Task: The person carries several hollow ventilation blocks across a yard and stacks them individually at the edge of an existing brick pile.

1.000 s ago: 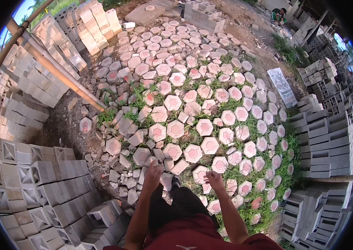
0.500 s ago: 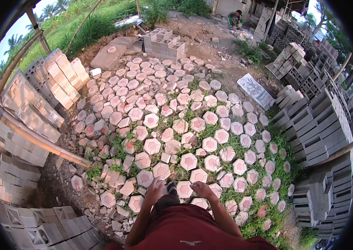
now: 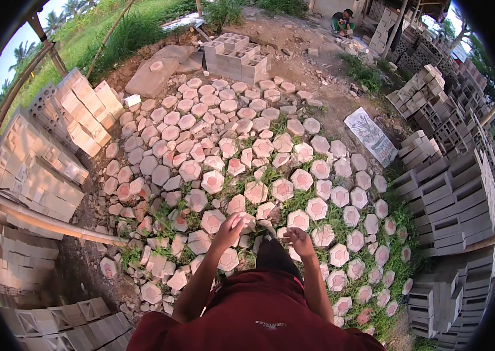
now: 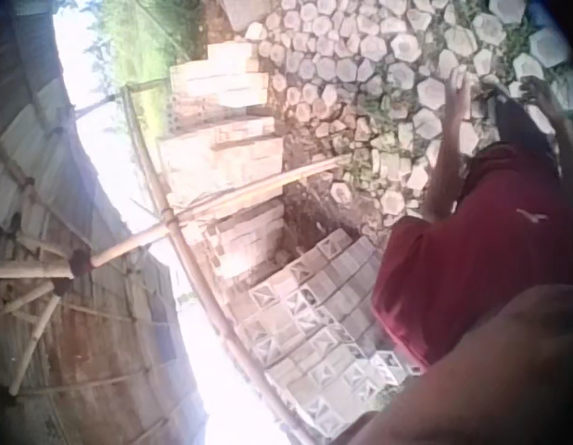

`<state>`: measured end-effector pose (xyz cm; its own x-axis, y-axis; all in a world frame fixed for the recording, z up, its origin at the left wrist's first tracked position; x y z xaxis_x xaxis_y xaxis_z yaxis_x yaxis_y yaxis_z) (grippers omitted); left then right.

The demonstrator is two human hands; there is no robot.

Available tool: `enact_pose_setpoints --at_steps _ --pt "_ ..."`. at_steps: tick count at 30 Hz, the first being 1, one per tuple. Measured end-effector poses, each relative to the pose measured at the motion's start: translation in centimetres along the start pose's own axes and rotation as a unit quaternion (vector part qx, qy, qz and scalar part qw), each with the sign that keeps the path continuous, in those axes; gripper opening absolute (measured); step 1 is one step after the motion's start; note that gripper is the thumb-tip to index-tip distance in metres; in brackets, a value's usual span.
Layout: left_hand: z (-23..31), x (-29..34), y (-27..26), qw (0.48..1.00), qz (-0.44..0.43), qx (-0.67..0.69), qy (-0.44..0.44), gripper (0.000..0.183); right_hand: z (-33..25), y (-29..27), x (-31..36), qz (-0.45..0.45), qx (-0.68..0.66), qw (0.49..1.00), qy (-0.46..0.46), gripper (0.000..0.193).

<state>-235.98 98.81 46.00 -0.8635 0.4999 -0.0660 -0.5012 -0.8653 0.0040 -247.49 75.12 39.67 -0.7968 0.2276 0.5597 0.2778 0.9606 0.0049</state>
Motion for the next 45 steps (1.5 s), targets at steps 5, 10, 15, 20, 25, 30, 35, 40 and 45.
enact_pose_setpoints --at_steps 5,10,15,20,25,30,35,40,45 --pt "-3.5 -5.2 -1.8 0.994 0.104 0.019 -0.033 0.035 -5.3 -3.5 -10.7 -0.016 0.055 0.997 0.061 0.032" --pt "-2.5 -12.2 -2.1 0.982 0.18 0.04 -0.046 0.032 -17.1 -3.7 -19.8 -0.046 0.061 0.997 -0.002 0.034" --pt "-3.4 -18.9 -3.5 0.968 0.238 0.053 -0.063 0.031 -23.1 -0.5 -27.1 -0.121 0.146 0.98 -0.053 0.027" --pt "-3.8 -26.8 -4.9 0.938 0.285 0.173 -0.094 0.029 -21.9 1.8 -34.5 -0.171 0.149 0.974 0.009 0.031" --pt "-5.7 -37.0 -10.7 0.936 0.305 0.15 -0.087 0.028 -32.7 2.7 -42.7 -0.165 0.286 0.936 -0.121 0.029" --pt "-2.9 -53.1 -16.6 0.961 0.269 0.072 -0.003 0.029 -46.8 -4.6 -56.0 -0.028 0.254 0.949 -0.183 0.025" --pt "0.5 -64.5 -21.1 0.973 0.229 -0.008 0.027 0.033 -52.2 -4.1 -62.2 -0.011 0.073 0.99 -0.12 0.025" --pt "-2.7 -72.2 -22.3 0.978 0.202 -0.05 0.019 0.034 -47.8 -0.8 -69.0 -0.08 0.091 0.993 -0.006 0.028" --pt "-5.9 -79.2 -23.1 0.966 0.236 0.074 -0.074 0.031 -55.1 1.2 -76.7 -0.142 0.112 0.983 -0.03 0.038"
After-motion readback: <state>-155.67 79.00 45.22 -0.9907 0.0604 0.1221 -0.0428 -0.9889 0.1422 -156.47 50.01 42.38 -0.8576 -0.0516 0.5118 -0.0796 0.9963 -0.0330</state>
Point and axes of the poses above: each hand's wrist, its own x-axis away from the middle knuckle, its own y-axis out of the palm, z = x × y, the point moved 9 cm from there along -x, towards the middle knuckle, and after that the axes turned 12 degrees about y, right-handed, at the moved point
